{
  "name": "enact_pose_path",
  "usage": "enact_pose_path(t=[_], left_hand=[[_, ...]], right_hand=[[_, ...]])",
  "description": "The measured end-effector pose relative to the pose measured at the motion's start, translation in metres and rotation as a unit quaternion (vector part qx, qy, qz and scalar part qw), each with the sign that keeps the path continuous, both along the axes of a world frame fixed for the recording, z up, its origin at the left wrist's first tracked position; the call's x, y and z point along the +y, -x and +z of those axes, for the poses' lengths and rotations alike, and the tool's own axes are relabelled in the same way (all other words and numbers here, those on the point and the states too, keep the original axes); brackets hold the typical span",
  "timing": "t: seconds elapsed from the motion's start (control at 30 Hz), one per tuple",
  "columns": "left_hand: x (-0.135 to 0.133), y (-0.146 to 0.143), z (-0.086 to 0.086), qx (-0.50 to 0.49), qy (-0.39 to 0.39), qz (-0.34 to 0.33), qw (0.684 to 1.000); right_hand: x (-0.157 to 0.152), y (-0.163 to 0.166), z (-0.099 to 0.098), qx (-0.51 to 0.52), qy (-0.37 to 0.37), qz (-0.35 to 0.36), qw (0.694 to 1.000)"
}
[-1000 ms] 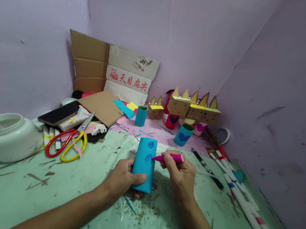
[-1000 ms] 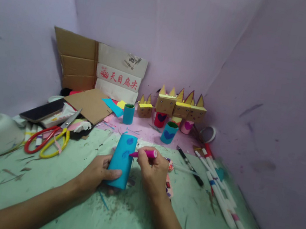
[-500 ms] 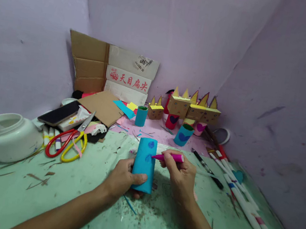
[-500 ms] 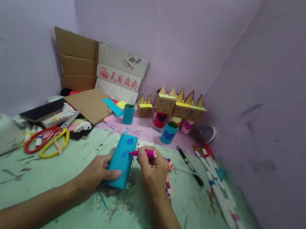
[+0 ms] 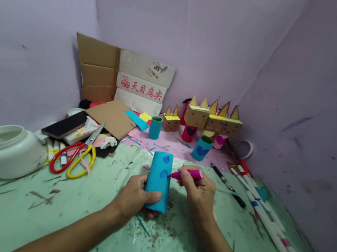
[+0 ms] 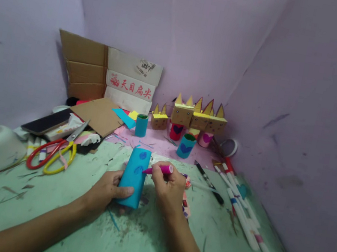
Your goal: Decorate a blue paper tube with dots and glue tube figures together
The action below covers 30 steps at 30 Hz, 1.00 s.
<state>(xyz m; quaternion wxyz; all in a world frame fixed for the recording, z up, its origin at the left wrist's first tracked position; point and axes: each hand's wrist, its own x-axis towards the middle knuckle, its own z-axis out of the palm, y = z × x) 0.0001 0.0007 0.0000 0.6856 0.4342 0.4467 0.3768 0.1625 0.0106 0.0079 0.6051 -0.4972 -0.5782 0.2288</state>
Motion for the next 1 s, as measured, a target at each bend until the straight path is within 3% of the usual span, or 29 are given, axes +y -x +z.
enact_pose_path(t=[0.57, 1.0], left_hand=[[0.0004, -0.0004, -0.0003, -0.005, -0.005, 0.011, 1.000], [0.0009, -0.0003, 0.0004, -0.013, 0.006, 0.015, 1.000]], right_hand=[[0.0009, 0.0027, -0.0002, 0.043, -0.007, 0.007, 0.999], [-0.0015, 0.0012, 0.0017, -0.005, -0.002, 0.005, 1.000]])
